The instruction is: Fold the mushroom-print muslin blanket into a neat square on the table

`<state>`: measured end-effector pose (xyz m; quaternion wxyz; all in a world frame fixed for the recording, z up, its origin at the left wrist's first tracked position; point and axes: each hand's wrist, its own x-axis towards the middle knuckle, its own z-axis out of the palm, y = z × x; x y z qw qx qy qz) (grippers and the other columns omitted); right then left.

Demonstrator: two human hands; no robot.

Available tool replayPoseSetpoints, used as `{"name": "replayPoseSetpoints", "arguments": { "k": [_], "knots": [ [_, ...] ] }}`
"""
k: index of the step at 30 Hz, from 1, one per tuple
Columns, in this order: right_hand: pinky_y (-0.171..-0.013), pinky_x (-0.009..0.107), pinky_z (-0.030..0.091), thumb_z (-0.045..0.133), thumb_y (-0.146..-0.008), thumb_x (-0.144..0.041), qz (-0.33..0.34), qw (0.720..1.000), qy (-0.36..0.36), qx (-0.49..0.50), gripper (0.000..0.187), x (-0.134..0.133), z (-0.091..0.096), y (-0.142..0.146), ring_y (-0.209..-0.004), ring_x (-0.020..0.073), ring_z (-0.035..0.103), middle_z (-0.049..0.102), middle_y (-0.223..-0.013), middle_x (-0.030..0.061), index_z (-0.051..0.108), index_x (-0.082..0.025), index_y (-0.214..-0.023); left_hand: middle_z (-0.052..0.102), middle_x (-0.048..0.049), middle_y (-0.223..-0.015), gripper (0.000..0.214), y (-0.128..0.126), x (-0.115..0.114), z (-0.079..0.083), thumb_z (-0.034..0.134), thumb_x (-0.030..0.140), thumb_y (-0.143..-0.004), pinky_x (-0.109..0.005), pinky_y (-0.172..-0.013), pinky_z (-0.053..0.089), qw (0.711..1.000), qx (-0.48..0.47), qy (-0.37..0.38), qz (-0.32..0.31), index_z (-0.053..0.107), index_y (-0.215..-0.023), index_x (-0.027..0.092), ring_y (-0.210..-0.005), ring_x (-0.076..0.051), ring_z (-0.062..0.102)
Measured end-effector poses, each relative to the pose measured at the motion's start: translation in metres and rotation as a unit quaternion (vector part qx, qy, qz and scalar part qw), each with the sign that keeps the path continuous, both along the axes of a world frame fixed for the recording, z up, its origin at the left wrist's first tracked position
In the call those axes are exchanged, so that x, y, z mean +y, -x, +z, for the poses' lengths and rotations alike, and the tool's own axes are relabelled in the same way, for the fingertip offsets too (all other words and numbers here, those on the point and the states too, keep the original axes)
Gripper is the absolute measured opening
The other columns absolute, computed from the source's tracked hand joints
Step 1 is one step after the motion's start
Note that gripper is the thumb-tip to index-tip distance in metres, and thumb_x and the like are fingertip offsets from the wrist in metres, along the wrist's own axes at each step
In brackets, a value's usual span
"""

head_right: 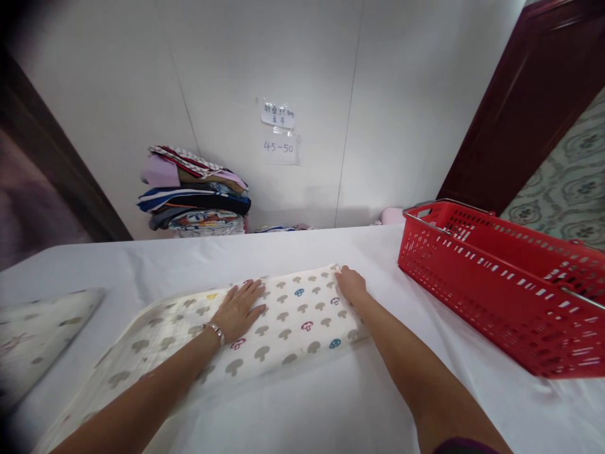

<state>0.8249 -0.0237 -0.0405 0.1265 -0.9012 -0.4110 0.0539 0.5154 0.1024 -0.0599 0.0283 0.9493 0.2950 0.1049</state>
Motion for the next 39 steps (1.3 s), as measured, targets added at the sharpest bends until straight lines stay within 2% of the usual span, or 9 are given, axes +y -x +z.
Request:
{"name": "replayPoseSetpoints", "arguments": {
  "k": [9, 12, 15, 20, 25, 29, 32, 35, 39],
  "knots": [
    [-0.068, 0.028, 0.035, 0.037, -0.089, -0.039, 0.039, 0.998, -0.050, 0.001, 0.029, -0.013, 0.020, 0.005, -0.084, 0.0210, 0.057, 0.063, -0.086, 0.0079, 0.055, -0.020, -0.099, 0.030, -0.0028, -0.144, 0.050, -0.001, -0.002, 0.002, 0.033, 0.043, -0.088, -0.048, -0.109, 0.014, 1.000, 0.002, 0.013, 0.002, 0.041, -0.132, 0.022, -0.134, -0.023, 0.020],
    [-0.063, 0.023, 0.038, 0.046, -0.084, -0.045, 0.071, 0.993, -0.071, 0.064, 0.034, -0.023, 0.018, 0.002, -0.076, 0.0166, 0.058, 0.064, -0.084, 0.0026, 0.053, -0.023, -0.108, 0.029, -0.0022, -0.145, 0.050, -0.001, -0.004, 0.006, 0.033, 0.043, -0.088, -0.047, -0.109, 0.013, 1.000, 0.010, 0.019, 0.008, 0.041, -0.132, 0.022, -0.135, -0.022, 0.020],
    [-0.059, 0.021, 0.041, 0.058, -0.076, -0.041, 0.086, 0.984, -0.077, 0.133, 0.044, -0.034, 0.011, -0.008, -0.069, 0.0139, 0.058, 0.064, -0.084, 0.0004, 0.051, -0.023, -0.116, 0.029, -0.0023, -0.145, 0.050, -0.002, -0.004, 0.007, 0.033, 0.043, -0.087, -0.047, -0.109, 0.014, 1.000, 0.009, 0.019, 0.008, 0.041, -0.132, 0.022, -0.134, -0.022, 0.020],
    [-0.058, 0.023, 0.045, 0.064, -0.069, -0.031, 0.094, 0.952, -0.148, 0.249, 0.050, -0.043, 0.004, -0.018, -0.064, 0.0137, 0.057, 0.059, -0.070, -0.0029, 0.052, -0.021, -0.117, 0.031, -0.0034, -0.144, 0.050, -0.001, 0.000, 0.001, 0.034, 0.044, -0.087, -0.047, -0.109, 0.013, 1.000, -0.003, 0.015, 0.004, 0.042, -0.131, 0.023, -0.134, -0.022, 0.021],
    [-0.061, 0.024, 0.048, 0.060, -0.073, -0.034, 0.090, 0.913, -0.238, 0.318, 0.051, -0.047, 0.015, -0.010, -0.067, 0.0131, 0.057, 0.055, -0.072, -0.0035, 0.048, -0.020, -0.120, 0.031, -0.0035, -0.144, 0.049, -0.001, -0.001, 0.002, 0.034, 0.044, -0.087, -0.046, -0.109, 0.014, 1.000, -0.001, 0.008, 0.002, 0.043, -0.131, 0.023, -0.134, -0.022, 0.022],
    [-0.062, 0.025, 0.049, 0.065, -0.072, -0.032, 0.078, 0.891, -0.166, 0.416, 0.071, -0.059, 0.022, -0.006, -0.067, 0.0143, 0.060, 0.060, -0.076, -0.0016, 0.033, -0.020, -0.134, 0.031, -0.0033, -0.144, 0.050, -0.002, -0.001, 0.003, 0.032, 0.044, -0.088, -0.047, -0.109, 0.014, 1.000, 0.005, 0.011, 0.005, 0.041, -0.132, 0.022, -0.134, -0.022, 0.022],
    [-0.064, 0.027, 0.050, 0.062, -0.074, -0.029, 0.067, 0.877, -0.137, 0.455, 0.071, -0.072, 0.017, -0.006, -0.071, 0.0168, 0.063, 0.065, -0.082, 0.0020, 0.030, -0.021, -0.136, 0.031, -0.0029, -0.144, 0.050, -0.001, 0.001, 0.000, 0.032, 0.045, -0.088, -0.047, -0.109, 0.013, 1.000, -0.003, 0.010, 0.001, 0.042, -0.132, 0.023, -0.134, -0.022, 0.022],
    [-0.060, 0.026, 0.050, 0.057, -0.077, -0.025, 0.037, 0.890, -0.146, 0.429, 0.060, -0.083, 0.008, -0.004, -0.069, 0.0173, 0.064, 0.066, -0.081, 0.0024, 0.036, -0.021, -0.133, 0.031, -0.0024, -0.144, 0.050, -0.001, 0.002, -0.002, 0.032, 0.045, -0.087, -0.046, -0.109, 0.013, 1.000, -0.009, 0.008, -0.002, 0.042, -0.132, 0.024, -0.134, -0.022, 0.021],
    [-0.058, 0.024, 0.049, 0.055, -0.077, -0.021, 0.042, 0.917, -0.094, 0.384, 0.053, -0.089, 0.002, -0.001, -0.069, 0.0165, 0.063, 0.067, -0.081, 0.0024, 0.043, -0.020, -0.129, 0.030, -0.0021, -0.144, 0.050, -0.001, 0.001, 0.000, 0.032, 0.045, -0.087, -0.047, -0.109, 0.014, 1.000, -0.002, 0.011, 0.000, 0.042, -0.132, 0.023, -0.134, -0.022, 0.021]
  ]
}}
